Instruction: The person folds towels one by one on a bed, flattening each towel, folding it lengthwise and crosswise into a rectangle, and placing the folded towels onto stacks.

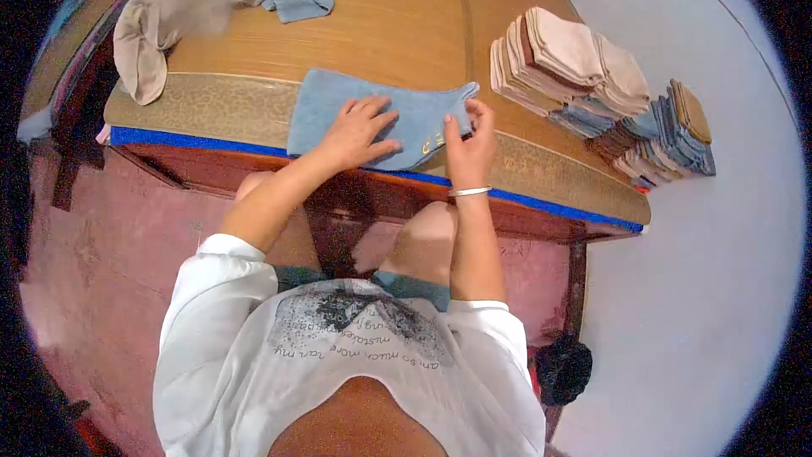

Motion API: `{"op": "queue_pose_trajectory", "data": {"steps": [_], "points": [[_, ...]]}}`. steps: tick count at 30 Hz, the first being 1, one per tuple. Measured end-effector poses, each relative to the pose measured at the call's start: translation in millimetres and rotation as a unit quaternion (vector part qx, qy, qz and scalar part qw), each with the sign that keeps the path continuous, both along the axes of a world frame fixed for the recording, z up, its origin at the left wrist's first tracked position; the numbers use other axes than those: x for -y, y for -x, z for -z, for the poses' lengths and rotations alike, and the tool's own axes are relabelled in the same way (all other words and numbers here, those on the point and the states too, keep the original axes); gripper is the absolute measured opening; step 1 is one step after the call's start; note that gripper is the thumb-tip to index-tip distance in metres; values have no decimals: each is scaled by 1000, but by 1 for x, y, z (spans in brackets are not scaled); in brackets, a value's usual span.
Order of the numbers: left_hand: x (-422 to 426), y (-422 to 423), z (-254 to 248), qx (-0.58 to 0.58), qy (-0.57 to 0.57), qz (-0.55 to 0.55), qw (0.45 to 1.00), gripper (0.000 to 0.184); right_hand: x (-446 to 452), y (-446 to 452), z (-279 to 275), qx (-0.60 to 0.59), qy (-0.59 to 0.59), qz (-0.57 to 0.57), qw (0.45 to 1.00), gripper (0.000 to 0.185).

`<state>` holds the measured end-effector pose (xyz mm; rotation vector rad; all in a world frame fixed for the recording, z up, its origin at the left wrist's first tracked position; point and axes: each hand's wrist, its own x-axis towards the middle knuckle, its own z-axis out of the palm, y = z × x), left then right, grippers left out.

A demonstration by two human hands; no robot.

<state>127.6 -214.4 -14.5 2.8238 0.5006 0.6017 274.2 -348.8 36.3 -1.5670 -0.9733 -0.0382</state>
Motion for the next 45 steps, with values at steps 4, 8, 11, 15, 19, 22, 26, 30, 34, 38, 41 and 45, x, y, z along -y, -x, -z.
{"op": "queue_pose_trajectory", "data": {"steps": [4,8,11,15,19,22,26,30,34,38,41,45], "points": [[-14,-11,-19,104,550,7,828,56,-24,46,-18,198,27,8,980,32],[-35,0,-31,163,778,46,605,65,-33,86,-8,300,120,-82,943,33],[-46,11,-25,169,710,22,683,48,-33,100,7,337,126,-135,923,33],[-66,22,-13,185,655,-42,731,33,-16,117,14,368,88,-162,912,35],[-87,31,5,204,546,-52,811,40,-8,112,23,388,135,-121,904,43],[-103,34,18,186,416,-116,882,48,-7,100,35,393,218,-99,888,51],[-90,54,-11,122,323,-171,923,59,-10,97,42,402,260,-122,869,53],[-83,69,-18,28,273,-214,937,71,-11,96,42,422,264,-126,858,50],[-75,84,-20,24,234,-251,939,67,-14,78,48,344,193,-155,906,44],[-74,90,-8,-16,223,-258,940,57,-20,52,51,-39,156,-81,984,43],[-71,87,-10,-3,241,-239,941,55,-25,40,44,-215,356,-98,904,54],[-64,85,-6,71,255,-217,940,43,-34,33,66,-87,307,-103,942,49]]}}
